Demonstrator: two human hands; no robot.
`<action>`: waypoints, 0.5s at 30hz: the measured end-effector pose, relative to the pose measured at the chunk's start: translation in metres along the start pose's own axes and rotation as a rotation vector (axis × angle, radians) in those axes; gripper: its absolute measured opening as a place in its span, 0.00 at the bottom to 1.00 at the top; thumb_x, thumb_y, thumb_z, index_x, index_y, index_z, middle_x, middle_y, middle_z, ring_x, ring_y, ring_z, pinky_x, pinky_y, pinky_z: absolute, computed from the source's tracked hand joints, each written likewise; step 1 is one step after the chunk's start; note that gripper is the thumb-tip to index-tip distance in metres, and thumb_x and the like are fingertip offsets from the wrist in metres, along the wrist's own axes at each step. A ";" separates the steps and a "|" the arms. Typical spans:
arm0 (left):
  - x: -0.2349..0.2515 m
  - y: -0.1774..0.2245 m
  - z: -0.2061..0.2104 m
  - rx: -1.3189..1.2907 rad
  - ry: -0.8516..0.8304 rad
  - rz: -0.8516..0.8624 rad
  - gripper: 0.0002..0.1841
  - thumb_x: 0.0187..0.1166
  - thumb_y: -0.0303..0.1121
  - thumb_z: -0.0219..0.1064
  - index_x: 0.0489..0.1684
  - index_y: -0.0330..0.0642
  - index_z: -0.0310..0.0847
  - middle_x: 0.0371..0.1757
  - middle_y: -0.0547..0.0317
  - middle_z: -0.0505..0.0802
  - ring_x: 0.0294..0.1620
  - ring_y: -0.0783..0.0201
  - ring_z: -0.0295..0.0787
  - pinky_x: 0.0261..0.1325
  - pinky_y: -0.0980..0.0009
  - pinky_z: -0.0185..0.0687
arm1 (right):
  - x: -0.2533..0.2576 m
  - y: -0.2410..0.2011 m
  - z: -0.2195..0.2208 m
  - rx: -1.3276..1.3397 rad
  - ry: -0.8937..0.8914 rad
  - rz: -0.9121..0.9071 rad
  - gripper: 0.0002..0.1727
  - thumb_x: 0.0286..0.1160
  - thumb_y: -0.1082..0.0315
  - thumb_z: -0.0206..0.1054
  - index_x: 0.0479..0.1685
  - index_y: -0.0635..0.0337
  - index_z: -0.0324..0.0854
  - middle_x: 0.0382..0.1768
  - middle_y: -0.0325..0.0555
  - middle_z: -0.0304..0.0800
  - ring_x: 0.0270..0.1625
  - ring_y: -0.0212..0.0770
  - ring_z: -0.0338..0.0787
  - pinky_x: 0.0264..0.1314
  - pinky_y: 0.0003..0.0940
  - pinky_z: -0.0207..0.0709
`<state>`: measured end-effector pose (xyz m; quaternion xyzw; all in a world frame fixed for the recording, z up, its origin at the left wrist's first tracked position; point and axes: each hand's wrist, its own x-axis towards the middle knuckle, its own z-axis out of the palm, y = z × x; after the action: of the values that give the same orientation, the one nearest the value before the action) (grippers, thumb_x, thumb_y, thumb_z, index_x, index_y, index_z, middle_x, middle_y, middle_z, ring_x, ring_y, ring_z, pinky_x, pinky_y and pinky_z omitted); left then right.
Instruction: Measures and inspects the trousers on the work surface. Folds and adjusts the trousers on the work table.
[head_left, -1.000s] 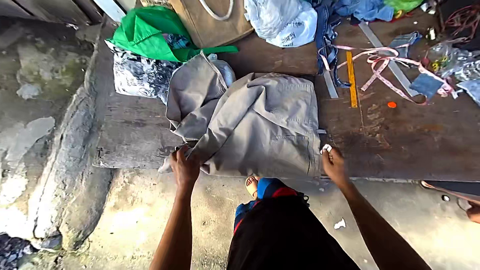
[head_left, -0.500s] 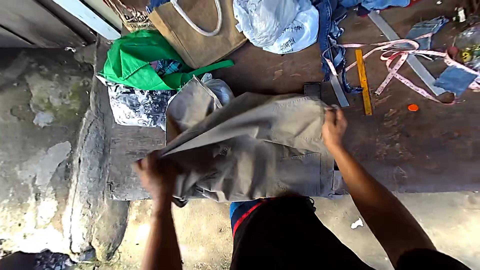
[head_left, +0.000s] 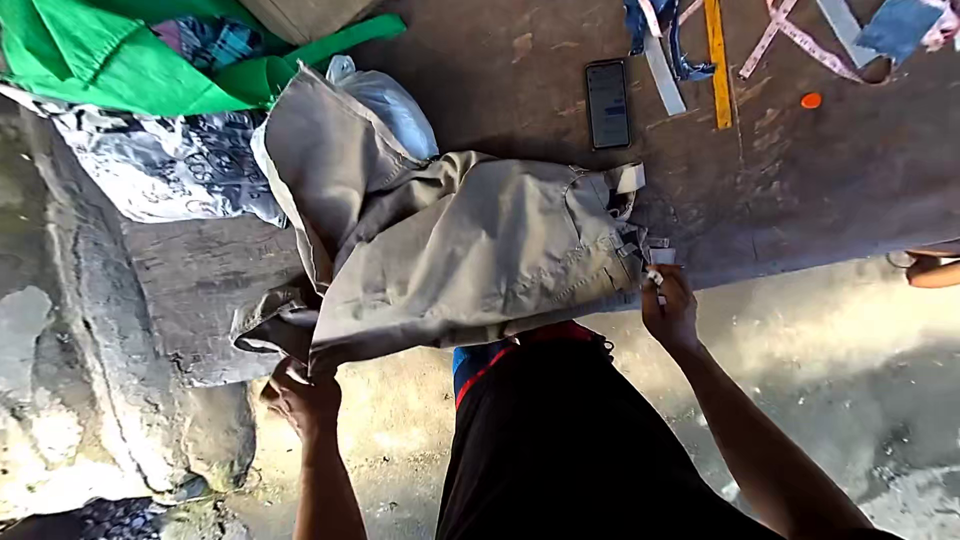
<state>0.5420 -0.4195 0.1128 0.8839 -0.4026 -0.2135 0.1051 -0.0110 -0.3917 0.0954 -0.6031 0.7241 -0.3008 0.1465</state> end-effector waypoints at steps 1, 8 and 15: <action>-0.001 -0.003 0.003 -0.094 0.084 -0.064 0.32 0.77 0.29 0.67 0.81 0.26 0.65 0.79 0.15 0.69 0.82 0.24 0.64 0.81 0.40 0.64 | 0.012 -0.010 0.007 -0.003 0.024 -0.043 0.17 0.80 0.67 0.58 0.41 0.76 0.86 0.54 0.69 0.88 0.60 0.63 0.88 0.65 0.55 0.80; 0.011 -0.030 0.003 -0.581 -0.065 -0.547 0.42 0.86 0.56 0.60 0.88 0.30 0.54 0.75 0.27 0.78 0.73 0.37 0.78 0.69 0.37 0.76 | 0.103 -0.148 0.094 0.220 -0.253 -0.458 0.19 0.87 0.62 0.57 0.48 0.70 0.88 0.67 0.58 0.87 0.75 0.56 0.82 0.82 0.52 0.70; 0.012 0.018 -0.030 -0.725 0.140 0.033 0.18 0.89 0.34 0.60 0.61 0.25 0.82 0.52 0.37 0.92 0.54 0.53 0.90 0.63 0.54 0.85 | 0.111 -0.277 0.191 0.234 -0.640 -0.725 0.25 0.90 0.53 0.52 0.55 0.64 0.88 0.83 0.53 0.74 0.89 0.51 0.67 0.91 0.50 0.59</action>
<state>0.5507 -0.4395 0.1426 0.7949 -0.3069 -0.2797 0.4424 0.2907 -0.5731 0.1335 -0.8578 0.3477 -0.2113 0.3142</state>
